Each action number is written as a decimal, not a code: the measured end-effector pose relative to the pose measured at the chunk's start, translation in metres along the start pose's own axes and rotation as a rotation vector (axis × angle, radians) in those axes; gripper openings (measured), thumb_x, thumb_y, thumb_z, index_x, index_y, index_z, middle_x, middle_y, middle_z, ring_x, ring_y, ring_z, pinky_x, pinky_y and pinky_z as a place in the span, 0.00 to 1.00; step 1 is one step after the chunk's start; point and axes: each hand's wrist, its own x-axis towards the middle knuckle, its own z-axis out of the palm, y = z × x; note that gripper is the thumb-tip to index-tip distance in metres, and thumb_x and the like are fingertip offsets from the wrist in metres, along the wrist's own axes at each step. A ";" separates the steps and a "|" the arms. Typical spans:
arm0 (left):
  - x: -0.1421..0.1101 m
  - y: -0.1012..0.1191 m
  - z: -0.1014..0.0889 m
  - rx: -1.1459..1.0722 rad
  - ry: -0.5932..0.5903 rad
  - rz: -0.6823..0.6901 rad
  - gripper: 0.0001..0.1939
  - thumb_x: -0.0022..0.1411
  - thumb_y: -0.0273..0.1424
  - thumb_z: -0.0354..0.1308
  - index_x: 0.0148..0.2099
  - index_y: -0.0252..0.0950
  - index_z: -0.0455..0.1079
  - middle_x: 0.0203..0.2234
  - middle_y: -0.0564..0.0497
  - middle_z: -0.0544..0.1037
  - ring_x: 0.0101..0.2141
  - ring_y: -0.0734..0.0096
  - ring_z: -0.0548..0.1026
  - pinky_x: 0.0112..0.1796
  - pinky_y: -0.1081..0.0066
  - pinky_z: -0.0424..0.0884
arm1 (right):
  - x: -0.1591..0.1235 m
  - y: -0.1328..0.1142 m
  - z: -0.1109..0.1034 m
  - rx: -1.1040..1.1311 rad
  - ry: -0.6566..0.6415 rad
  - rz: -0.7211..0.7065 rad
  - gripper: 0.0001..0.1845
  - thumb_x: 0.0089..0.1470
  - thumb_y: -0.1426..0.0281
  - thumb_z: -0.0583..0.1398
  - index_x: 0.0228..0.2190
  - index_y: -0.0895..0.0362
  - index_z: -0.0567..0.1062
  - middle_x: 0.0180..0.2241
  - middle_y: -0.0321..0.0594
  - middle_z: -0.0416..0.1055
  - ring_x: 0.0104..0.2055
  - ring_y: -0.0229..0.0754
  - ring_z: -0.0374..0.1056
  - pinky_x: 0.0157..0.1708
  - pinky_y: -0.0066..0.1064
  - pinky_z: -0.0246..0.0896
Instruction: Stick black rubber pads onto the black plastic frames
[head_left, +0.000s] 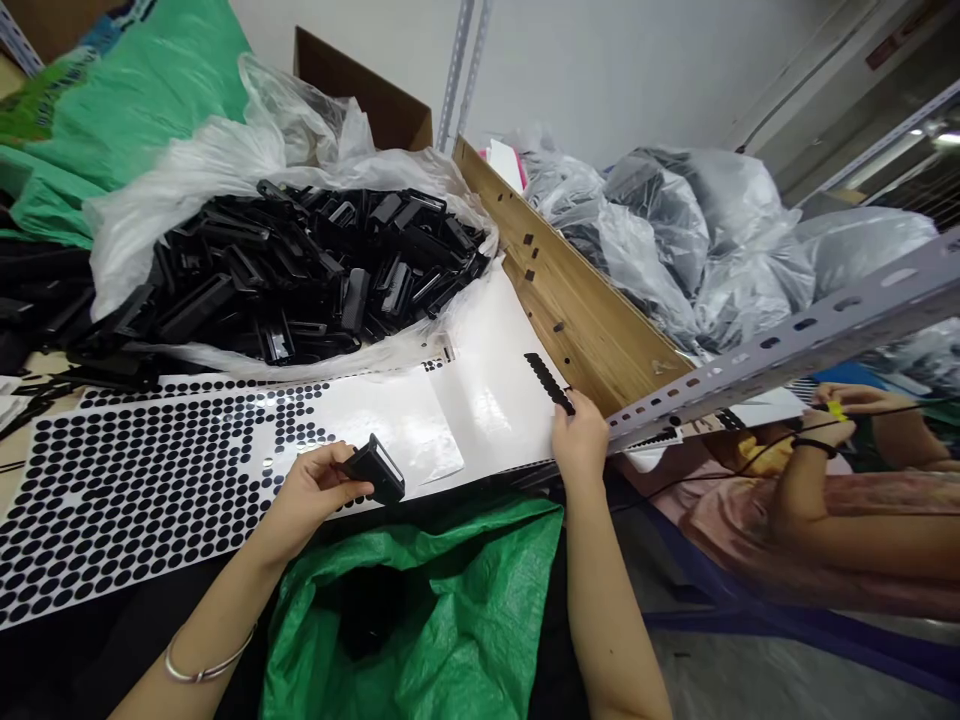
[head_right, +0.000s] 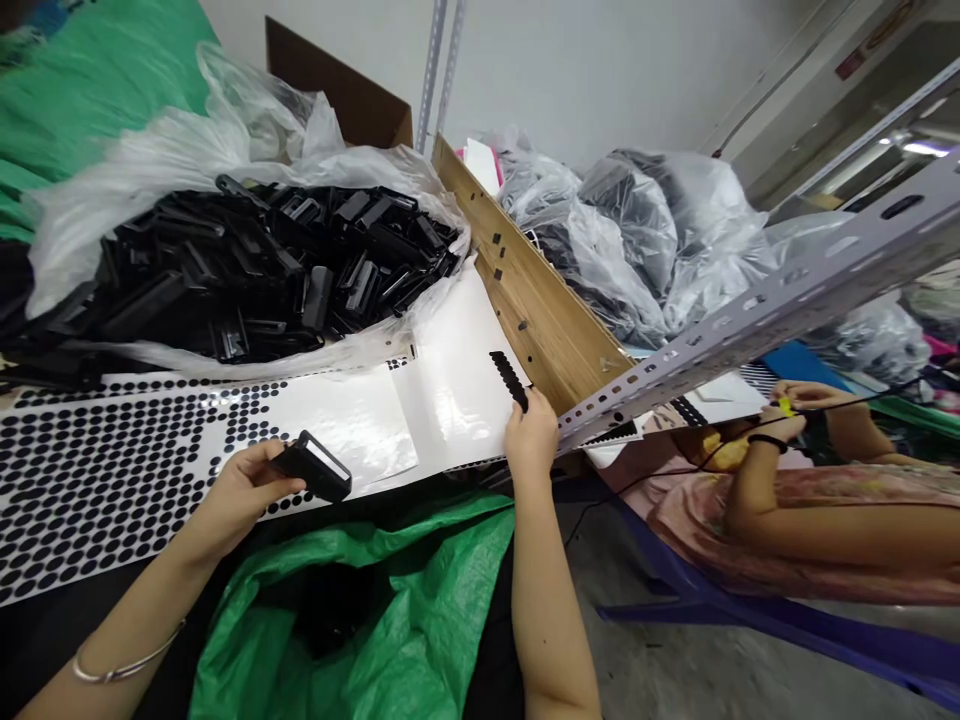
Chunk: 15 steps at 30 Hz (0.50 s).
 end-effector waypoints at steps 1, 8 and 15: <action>-0.001 0.001 0.000 -0.010 0.007 -0.001 0.10 0.42 0.28 0.73 0.23 0.37 0.73 0.21 0.54 0.75 0.25 0.73 0.74 0.29 0.74 0.74 | -0.003 0.004 0.002 -0.052 -0.048 0.005 0.19 0.52 0.71 0.55 0.44 0.63 0.77 0.48 0.58 0.73 0.51 0.57 0.68 0.53 0.50 0.61; -0.002 0.002 0.001 -0.018 0.074 0.024 0.10 0.41 0.27 0.72 0.24 0.36 0.73 0.21 0.53 0.76 0.25 0.72 0.74 0.29 0.73 0.74 | 0.001 0.014 0.005 -0.027 -0.108 -0.022 0.17 0.50 0.71 0.57 0.41 0.57 0.80 0.46 0.52 0.76 0.47 0.57 0.70 0.50 0.51 0.63; -0.003 0.000 -0.004 -0.037 0.089 0.029 0.10 0.43 0.28 0.72 0.26 0.36 0.72 0.24 0.53 0.76 0.28 0.73 0.74 0.31 0.74 0.74 | 0.002 0.005 0.006 0.089 -0.146 -0.056 0.16 0.49 0.69 0.60 0.40 0.55 0.81 0.45 0.45 0.78 0.48 0.53 0.72 0.52 0.48 0.64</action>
